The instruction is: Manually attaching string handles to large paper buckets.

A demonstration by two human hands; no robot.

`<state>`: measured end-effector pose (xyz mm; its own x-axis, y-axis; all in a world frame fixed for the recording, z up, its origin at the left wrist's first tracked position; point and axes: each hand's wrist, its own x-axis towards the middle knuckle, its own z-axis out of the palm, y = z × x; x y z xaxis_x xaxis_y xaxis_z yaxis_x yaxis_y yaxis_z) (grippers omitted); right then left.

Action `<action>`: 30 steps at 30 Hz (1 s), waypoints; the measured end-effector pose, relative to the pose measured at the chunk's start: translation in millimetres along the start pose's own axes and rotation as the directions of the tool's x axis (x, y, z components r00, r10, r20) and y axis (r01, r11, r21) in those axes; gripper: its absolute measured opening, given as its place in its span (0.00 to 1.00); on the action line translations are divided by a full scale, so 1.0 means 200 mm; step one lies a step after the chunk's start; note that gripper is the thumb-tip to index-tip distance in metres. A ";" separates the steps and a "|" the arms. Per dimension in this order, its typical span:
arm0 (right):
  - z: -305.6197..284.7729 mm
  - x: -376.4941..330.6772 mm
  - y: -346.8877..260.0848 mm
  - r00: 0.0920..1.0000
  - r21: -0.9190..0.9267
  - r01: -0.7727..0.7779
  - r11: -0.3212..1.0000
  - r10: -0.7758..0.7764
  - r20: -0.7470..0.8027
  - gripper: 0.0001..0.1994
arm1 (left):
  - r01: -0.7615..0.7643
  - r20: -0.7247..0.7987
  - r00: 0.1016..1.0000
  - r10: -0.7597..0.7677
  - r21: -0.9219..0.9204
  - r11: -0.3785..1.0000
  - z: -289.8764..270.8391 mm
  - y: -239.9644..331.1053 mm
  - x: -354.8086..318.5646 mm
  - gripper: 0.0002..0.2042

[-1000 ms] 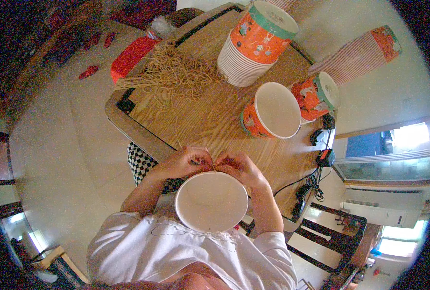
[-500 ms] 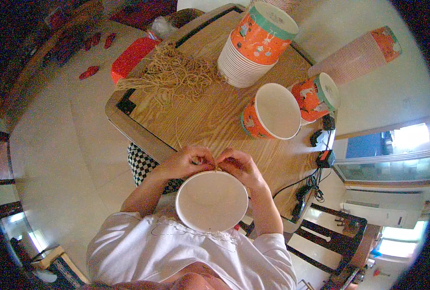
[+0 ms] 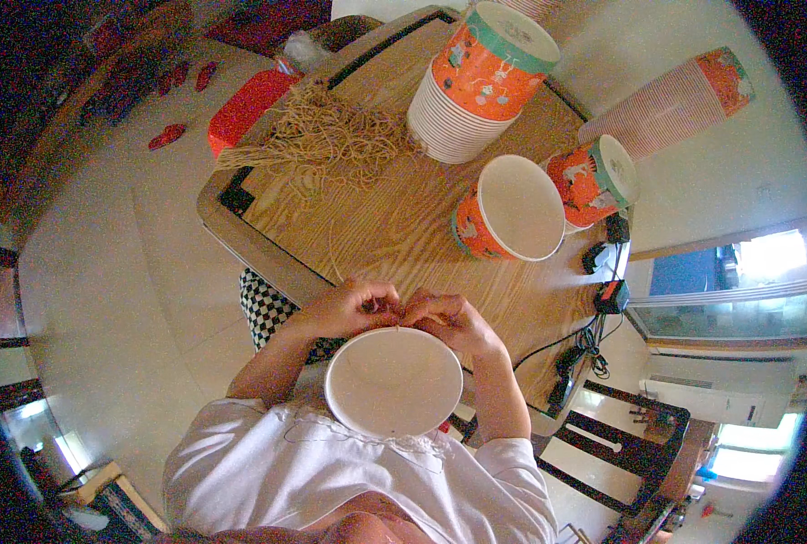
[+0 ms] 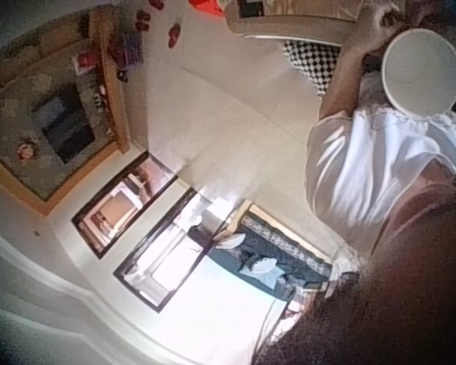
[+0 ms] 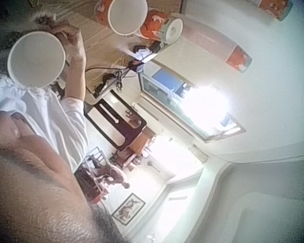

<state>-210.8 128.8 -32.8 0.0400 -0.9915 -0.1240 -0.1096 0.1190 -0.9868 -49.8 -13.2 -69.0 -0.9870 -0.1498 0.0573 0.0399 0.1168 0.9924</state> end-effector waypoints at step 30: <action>0.03 -0.06 -0.19 0.983 -0.053 -0.155 0.987 0.148 -0.109 0.11 | 0.125 -0.195 0.978 -0.069 0.289 0.949 0.00 -0.06 -0.03 0.17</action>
<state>-201.3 136.1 4.7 -0.0855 -0.9626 -0.2570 -0.1667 0.2682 -0.9488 -44.2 -13.5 -82.0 -0.9383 -0.3457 0.0085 -0.1300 0.3755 0.9177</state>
